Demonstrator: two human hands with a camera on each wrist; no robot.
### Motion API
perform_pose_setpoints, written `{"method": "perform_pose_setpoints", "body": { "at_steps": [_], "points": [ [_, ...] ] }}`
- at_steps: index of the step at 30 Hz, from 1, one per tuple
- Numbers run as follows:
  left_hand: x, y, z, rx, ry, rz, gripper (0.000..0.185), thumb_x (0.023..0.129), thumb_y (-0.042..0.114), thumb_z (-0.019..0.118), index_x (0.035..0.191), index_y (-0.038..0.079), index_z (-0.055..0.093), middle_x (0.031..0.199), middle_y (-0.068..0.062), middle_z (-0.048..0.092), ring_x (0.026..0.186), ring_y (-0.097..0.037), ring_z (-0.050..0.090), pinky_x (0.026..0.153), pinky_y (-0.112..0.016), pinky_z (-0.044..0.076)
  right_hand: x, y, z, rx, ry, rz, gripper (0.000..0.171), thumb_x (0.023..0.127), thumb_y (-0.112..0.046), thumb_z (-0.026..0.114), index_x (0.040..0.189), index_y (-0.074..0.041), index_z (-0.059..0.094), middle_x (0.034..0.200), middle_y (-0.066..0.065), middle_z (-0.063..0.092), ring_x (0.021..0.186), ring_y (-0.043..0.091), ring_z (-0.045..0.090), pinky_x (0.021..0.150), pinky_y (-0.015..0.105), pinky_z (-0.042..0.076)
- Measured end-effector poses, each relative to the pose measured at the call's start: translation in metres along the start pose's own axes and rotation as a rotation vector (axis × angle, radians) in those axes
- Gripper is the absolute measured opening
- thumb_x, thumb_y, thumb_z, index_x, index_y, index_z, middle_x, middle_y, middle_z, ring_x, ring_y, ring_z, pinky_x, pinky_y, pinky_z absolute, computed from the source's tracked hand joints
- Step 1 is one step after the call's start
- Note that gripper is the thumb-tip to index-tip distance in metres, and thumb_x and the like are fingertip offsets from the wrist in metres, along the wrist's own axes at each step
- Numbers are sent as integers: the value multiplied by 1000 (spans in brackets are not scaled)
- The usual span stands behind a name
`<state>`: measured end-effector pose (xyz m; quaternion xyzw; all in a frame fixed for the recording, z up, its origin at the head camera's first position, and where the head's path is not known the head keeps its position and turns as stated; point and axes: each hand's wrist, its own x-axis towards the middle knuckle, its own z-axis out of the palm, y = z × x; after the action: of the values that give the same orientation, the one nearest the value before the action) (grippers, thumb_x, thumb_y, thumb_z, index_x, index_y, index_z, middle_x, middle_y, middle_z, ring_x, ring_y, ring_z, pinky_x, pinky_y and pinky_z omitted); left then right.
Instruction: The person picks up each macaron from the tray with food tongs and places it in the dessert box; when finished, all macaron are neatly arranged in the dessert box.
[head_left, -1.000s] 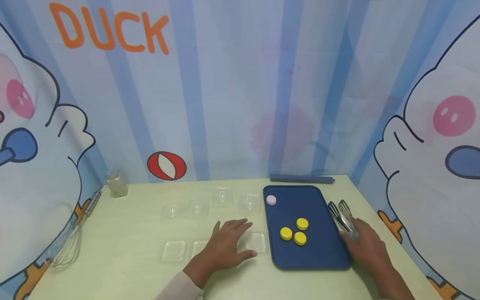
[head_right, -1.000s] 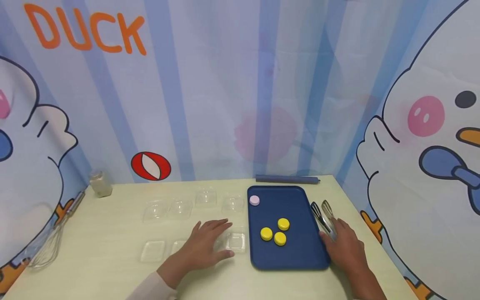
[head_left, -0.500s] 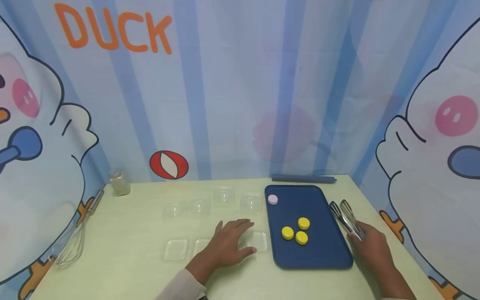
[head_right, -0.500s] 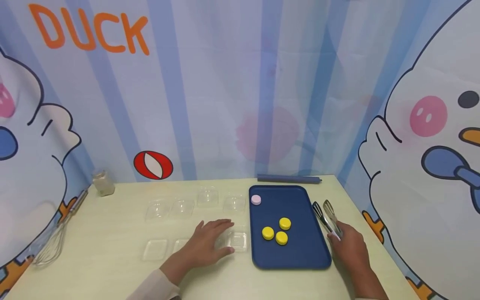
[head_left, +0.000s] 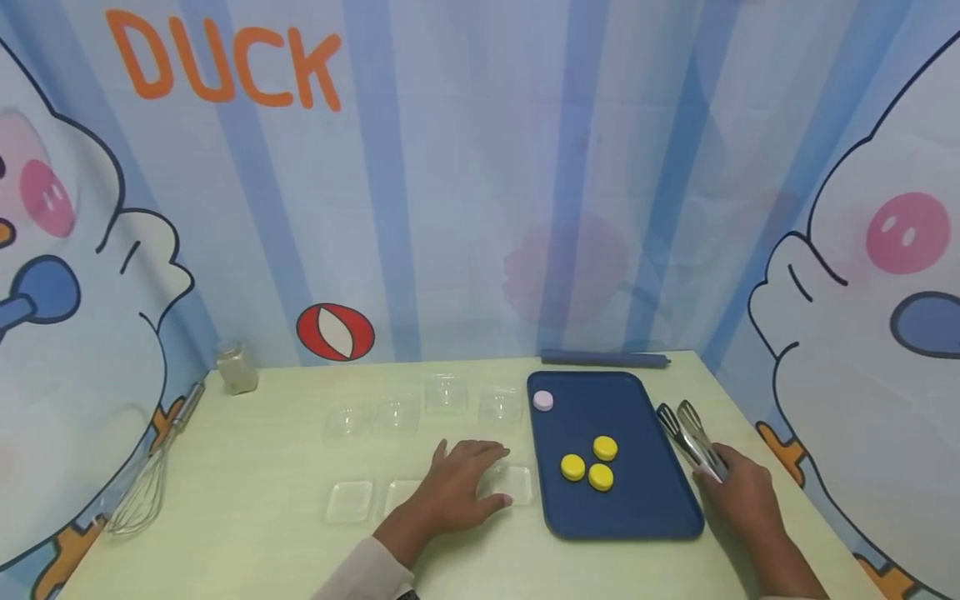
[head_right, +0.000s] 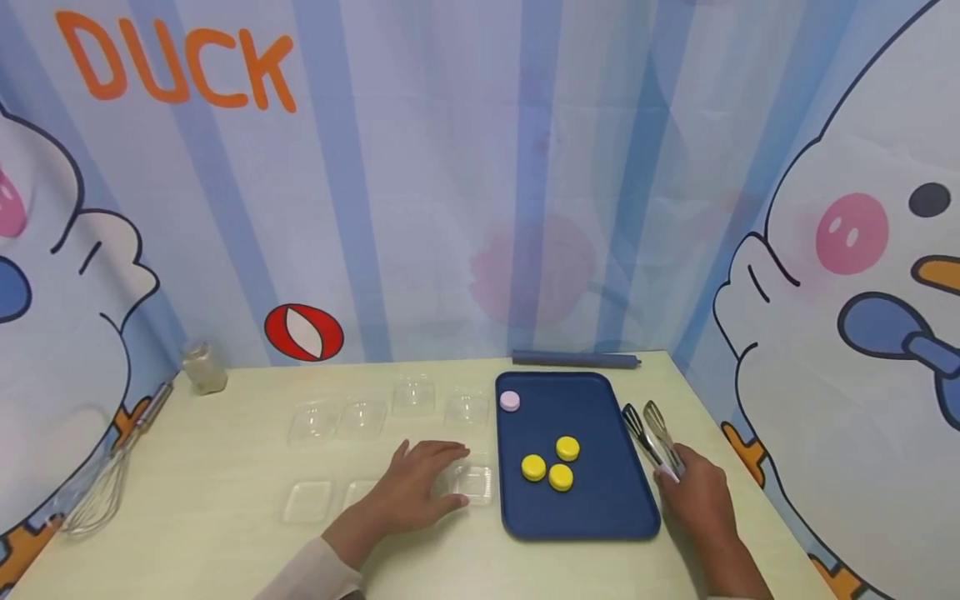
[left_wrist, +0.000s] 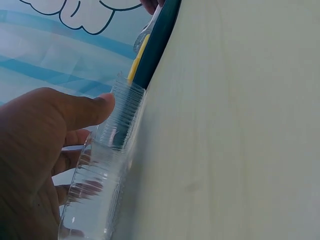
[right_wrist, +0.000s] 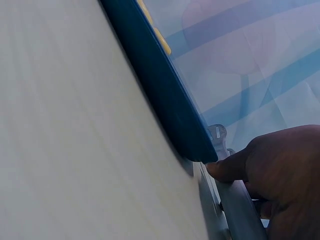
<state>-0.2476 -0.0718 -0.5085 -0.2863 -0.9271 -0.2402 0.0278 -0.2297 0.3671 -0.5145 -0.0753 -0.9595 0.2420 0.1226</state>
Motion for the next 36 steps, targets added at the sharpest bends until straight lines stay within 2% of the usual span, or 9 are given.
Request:
{"method": "perform_pose_setpoints", "body": {
  "at_steps": [6,12,16,20,25,30,36],
  "points": [
    [1,1,1,35,19,4,60,98,42,78,150,15,65,153,-4,67,145,-32,58,122,-84,28,1,0,-2,5,-3,6,44,94,-12,77,131,10,67,113,35,74,91,42,70,76,60,55],
    [1,3,1,56,32,-6,61,97,44,80,148,14,66,151,-4,68,143,-31,59,121,-85,28,0,-1,-4,33,20,65,47,94,-7,72,135,14,64,122,40,70,95,44,69,77,59,55],
    [2,4,2,76,32,-10,61,97,45,80,148,15,66,150,-3,69,142,-31,60,121,-85,29,-2,-3,-4,35,51,74,48,94,-7,71,137,13,63,127,41,68,97,47,69,78,61,55],
    [2,3,3,88,22,-19,62,97,46,80,149,17,66,150,-2,69,141,-30,60,121,-85,28,-7,-7,-7,21,127,46,44,94,-9,74,134,9,68,124,38,71,95,46,70,73,57,53],
    [1,3,2,92,16,-34,64,97,48,79,150,17,65,152,-3,68,141,-32,63,121,-86,26,-12,-14,-10,22,218,-25,38,91,-12,81,125,4,74,109,32,77,81,39,71,61,43,48],
    [0,3,1,88,22,-38,66,96,47,81,151,16,64,152,-3,69,137,-32,68,120,-88,24,-12,-20,-9,37,218,-112,40,93,-22,86,123,4,76,105,28,79,78,31,71,60,38,49],
    [1,2,1,79,23,-41,66,96,48,82,151,17,64,152,-3,69,137,-31,68,120,-89,23,-13,-24,-5,15,175,-190,48,94,-31,87,124,5,76,111,30,78,83,34,73,64,43,53]
  ]
}}
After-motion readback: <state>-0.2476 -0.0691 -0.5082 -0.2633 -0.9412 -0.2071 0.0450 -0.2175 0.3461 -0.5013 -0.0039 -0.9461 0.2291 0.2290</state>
